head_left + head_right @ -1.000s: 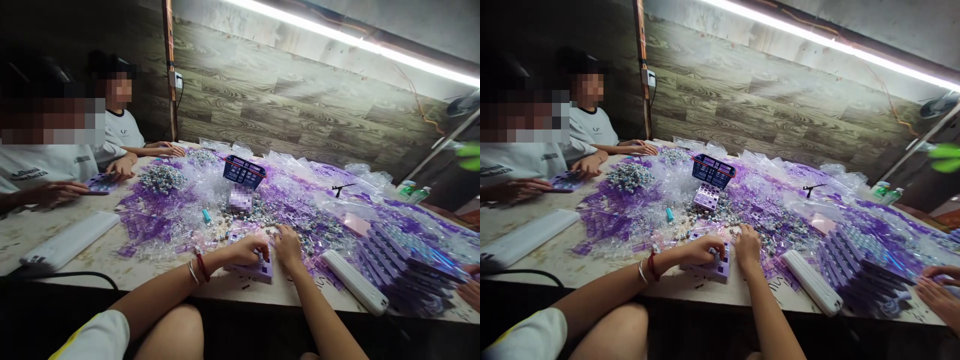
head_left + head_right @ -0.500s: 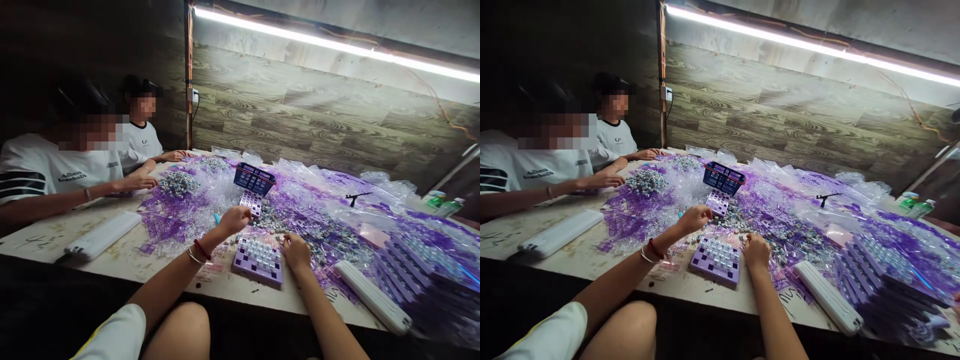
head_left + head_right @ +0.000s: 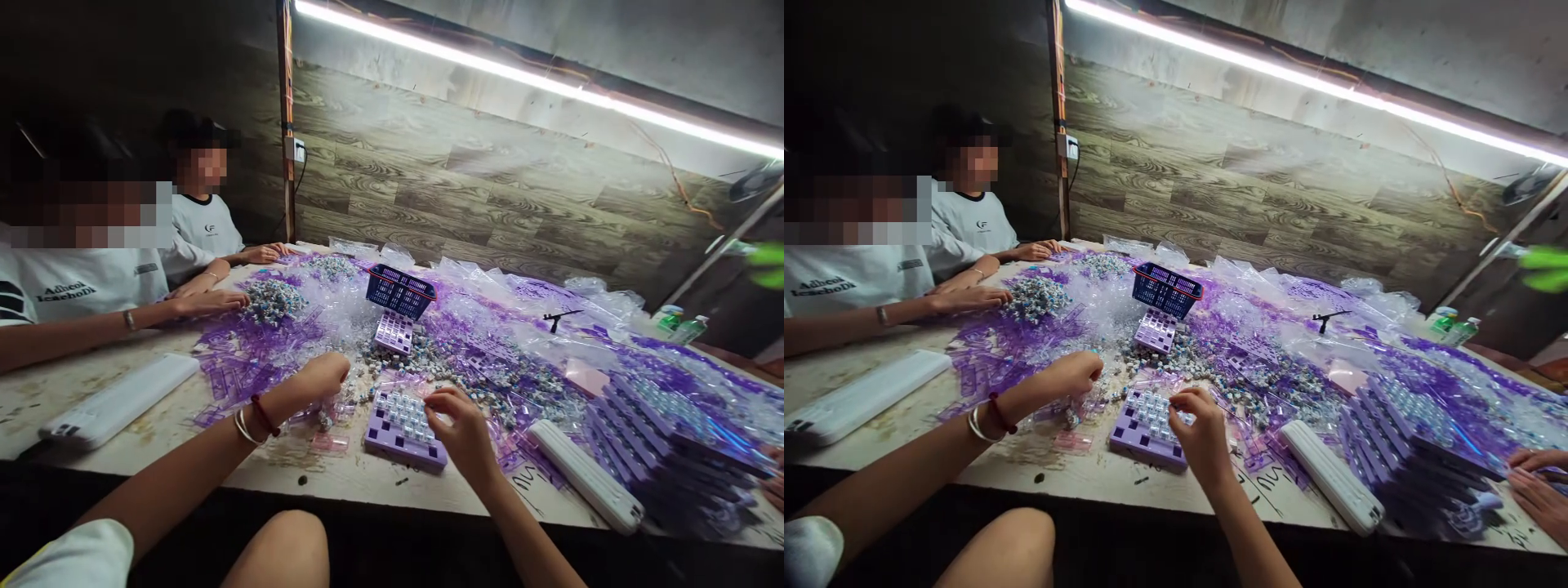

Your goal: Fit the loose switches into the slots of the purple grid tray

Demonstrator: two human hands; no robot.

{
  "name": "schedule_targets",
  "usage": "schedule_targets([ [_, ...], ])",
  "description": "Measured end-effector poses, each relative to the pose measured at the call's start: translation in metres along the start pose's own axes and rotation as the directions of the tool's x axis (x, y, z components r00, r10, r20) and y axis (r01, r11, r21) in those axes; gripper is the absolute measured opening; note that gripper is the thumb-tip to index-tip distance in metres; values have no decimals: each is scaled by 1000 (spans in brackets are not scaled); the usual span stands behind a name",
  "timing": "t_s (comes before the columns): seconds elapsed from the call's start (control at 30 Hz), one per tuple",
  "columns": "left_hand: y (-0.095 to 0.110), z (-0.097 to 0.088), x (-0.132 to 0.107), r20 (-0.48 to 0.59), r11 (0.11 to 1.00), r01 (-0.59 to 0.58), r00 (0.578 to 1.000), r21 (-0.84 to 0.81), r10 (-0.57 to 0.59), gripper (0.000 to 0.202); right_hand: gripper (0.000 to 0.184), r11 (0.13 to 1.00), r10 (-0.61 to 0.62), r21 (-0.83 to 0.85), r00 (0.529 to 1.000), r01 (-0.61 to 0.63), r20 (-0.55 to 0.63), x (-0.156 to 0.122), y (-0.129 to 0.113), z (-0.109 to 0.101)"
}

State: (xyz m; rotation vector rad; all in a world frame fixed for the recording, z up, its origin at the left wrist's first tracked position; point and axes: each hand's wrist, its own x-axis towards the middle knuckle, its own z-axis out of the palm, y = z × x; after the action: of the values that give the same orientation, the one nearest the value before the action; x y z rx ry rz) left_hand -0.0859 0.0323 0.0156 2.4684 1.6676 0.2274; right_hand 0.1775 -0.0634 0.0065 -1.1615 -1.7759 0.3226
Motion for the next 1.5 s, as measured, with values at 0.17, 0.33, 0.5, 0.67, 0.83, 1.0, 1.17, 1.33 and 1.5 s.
schedule_targets([
  [0.17, 12, -6, 9, -125, 982, -114, 988, -153, 95, 15, 18, 994, -102, 58, 983, 95, 152, -12, -26, 39],
  [0.33, 31, 11, 14, -216, 820, -261, 961, -510, 172, 11, 32, 997, -73, 13, 968, 72, 242, -15, -22, 66],
  [0.5, 32, 30, 6, -190, 590, -238, 971, -772, 143, 14, 27, 1000, -15, 3, 956, 15, 291, -16, -22, 65],
  [0.67, 30, 32, 1, -150, 548, -233, 970, -803, 193, 14, 17, 999, 12, -48, 960, 1, 280, -18, -18, 58],
  [0.83, 33, 33, 0, -78, 523, -188, 971, -831, 225, 16, 23, 999, -47, 13, 957, 46, 287, -18, -12, 55],
  [1.0, 35, 33, 1, -33, 509, -126, 982, -852, 189, 20, 24, 998, -59, -8, 956, 64, 289, -16, -11, 54],
  [1.17, 34, 34, 3, -20, 459, -84, 990, -885, 142, 19, 25, 999, -39, -21, 953, 47, 299, -14, -11, 55],
  [1.33, 35, 30, 2, 8, 479, -76, 985, -874, 172, 22, 27, 997, -65, -12, 948, 73, 311, -12, -13, 53],
  [1.5, 36, 28, 0, 19, 478, -74, 982, -875, 188, 21, 25, 994, -95, -12, 943, 105, 320, -10, -15, 50],
])
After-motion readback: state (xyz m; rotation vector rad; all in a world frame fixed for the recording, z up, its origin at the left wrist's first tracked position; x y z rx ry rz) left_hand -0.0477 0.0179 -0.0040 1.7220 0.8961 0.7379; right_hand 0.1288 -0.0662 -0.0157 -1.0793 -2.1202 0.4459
